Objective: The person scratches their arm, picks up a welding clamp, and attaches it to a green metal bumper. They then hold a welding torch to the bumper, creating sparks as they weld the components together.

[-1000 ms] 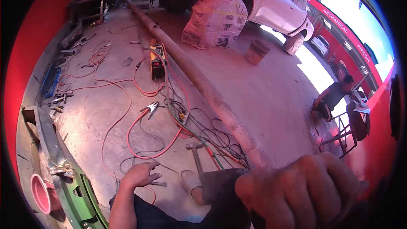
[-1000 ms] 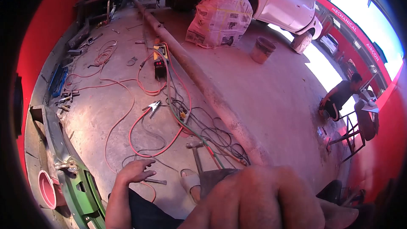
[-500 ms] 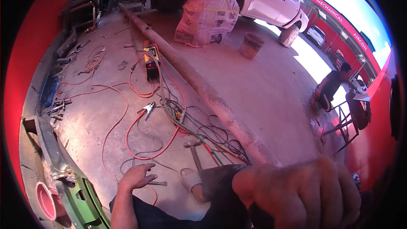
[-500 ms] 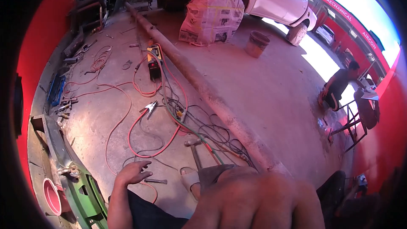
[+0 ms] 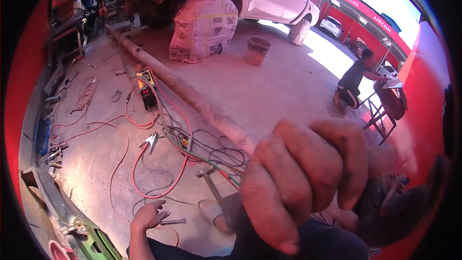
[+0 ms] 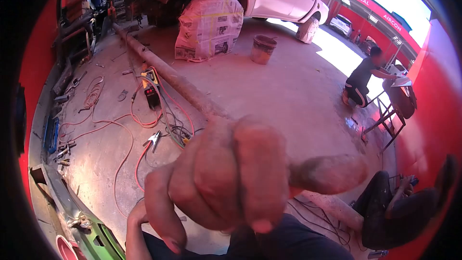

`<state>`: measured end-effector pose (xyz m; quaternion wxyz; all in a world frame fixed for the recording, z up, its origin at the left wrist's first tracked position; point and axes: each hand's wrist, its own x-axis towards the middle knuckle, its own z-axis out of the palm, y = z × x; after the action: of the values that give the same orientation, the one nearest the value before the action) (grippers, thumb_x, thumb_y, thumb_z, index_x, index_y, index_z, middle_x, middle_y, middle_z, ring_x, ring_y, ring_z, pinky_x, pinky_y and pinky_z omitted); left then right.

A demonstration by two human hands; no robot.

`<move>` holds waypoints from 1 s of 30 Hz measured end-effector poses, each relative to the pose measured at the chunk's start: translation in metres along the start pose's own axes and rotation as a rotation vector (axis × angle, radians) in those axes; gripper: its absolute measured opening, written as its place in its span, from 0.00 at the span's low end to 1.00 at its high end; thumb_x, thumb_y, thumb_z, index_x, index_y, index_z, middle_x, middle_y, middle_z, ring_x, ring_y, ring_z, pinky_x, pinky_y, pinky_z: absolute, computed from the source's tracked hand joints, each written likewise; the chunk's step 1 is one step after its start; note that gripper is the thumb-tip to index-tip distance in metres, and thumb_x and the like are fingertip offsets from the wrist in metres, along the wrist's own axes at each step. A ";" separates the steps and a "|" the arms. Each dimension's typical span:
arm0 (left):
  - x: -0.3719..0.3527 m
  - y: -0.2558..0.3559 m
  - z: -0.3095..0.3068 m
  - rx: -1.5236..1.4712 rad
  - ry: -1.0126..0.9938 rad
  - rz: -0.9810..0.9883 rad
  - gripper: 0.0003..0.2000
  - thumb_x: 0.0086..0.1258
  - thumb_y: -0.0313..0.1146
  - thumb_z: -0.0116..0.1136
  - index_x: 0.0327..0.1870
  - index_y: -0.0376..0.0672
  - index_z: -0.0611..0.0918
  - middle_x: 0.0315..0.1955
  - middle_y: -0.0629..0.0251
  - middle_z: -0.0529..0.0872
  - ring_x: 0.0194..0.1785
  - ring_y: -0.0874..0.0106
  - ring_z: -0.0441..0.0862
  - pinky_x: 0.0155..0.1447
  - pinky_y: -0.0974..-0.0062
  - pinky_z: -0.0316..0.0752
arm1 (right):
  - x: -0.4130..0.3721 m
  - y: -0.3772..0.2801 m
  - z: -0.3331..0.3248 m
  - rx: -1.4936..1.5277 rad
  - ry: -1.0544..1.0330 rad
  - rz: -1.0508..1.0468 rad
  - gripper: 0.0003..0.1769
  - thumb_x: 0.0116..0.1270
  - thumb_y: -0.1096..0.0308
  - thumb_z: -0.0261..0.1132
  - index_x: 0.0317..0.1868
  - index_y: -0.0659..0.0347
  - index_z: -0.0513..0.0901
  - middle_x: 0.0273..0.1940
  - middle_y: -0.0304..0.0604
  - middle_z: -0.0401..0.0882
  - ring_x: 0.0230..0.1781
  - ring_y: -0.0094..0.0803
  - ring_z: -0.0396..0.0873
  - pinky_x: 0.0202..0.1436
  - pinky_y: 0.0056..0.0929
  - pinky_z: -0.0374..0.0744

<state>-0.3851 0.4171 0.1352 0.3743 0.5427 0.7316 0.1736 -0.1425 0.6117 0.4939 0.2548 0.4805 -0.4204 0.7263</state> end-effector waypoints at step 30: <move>-0.072 0.308 0.009 -0.332 0.190 1.237 0.31 0.68 0.48 0.71 0.68 0.40 0.79 0.52 0.57 0.84 0.56 0.56 0.81 0.63 0.59 0.75 | -0.310 0.137 -0.220 -1.374 -0.162 1.916 0.30 0.62 0.41 0.72 0.51 0.61 0.88 0.48 0.54 0.90 0.52 0.48 0.87 0.54 0.47 0.81</move>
<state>-0.1639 0.4573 0.3586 0.2174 0.7812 0.2772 0.5154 -0.2287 0.7396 0.1200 -0.2165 -0.2241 -0.9267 0.2101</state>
